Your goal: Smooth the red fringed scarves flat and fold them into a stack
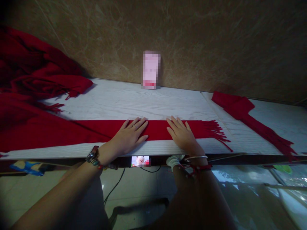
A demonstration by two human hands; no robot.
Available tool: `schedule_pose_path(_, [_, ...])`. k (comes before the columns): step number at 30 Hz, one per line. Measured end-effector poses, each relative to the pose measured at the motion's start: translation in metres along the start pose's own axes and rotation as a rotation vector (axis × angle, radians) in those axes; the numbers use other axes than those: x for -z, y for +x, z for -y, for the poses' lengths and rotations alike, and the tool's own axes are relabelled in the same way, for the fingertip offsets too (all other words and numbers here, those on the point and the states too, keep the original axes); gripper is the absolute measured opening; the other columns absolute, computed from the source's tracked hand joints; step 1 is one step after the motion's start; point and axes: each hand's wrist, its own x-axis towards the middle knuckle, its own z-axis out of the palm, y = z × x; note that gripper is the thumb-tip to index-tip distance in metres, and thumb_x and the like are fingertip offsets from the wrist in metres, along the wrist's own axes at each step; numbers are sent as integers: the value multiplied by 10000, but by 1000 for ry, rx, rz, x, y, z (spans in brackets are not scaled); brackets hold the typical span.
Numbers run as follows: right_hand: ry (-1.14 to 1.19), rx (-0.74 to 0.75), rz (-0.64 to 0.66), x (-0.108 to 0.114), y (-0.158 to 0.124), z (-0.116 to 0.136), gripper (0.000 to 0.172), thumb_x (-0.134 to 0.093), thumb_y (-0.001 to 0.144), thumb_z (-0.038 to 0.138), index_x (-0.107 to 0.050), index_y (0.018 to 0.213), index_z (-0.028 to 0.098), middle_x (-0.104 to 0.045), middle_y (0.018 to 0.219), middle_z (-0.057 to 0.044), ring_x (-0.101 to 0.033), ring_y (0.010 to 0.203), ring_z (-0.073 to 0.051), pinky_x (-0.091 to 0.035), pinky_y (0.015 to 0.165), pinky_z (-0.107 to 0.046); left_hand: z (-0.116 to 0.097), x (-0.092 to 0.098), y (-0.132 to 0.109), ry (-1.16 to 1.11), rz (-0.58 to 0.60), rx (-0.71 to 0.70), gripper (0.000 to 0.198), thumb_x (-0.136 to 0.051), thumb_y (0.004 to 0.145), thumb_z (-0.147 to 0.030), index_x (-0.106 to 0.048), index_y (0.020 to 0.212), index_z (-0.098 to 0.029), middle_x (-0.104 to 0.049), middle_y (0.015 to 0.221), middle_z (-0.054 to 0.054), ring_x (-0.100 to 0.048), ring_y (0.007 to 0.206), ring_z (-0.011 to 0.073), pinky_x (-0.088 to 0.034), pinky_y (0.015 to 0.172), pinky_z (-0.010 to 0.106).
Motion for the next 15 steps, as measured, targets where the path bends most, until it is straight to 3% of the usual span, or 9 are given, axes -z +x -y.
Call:
schedule_pose_path(10, [-91,-143,-123,-15,-12,-85,480,-301,902,364,-514,1315,244,-509,1399,-117,-463,1274,-339,-398,953,-632,0,1,-1,-9,11,11,569,-242,968,-426,-264,1469,-155,-218,1548,76,-184,1424,272,-190,1145,499])
schedule_pose_path(15, [-73,-272,-190,-18,-19,-109,495,-313,890,373,-558,1262,158,-535,1347,-206,-489,1236,-391,-405,912,-672,0,1,0,-20,10,7,574,-242,969,-430,-261,1470,-151,-209,1549,72,-182,1425,272,-182,1147,501])
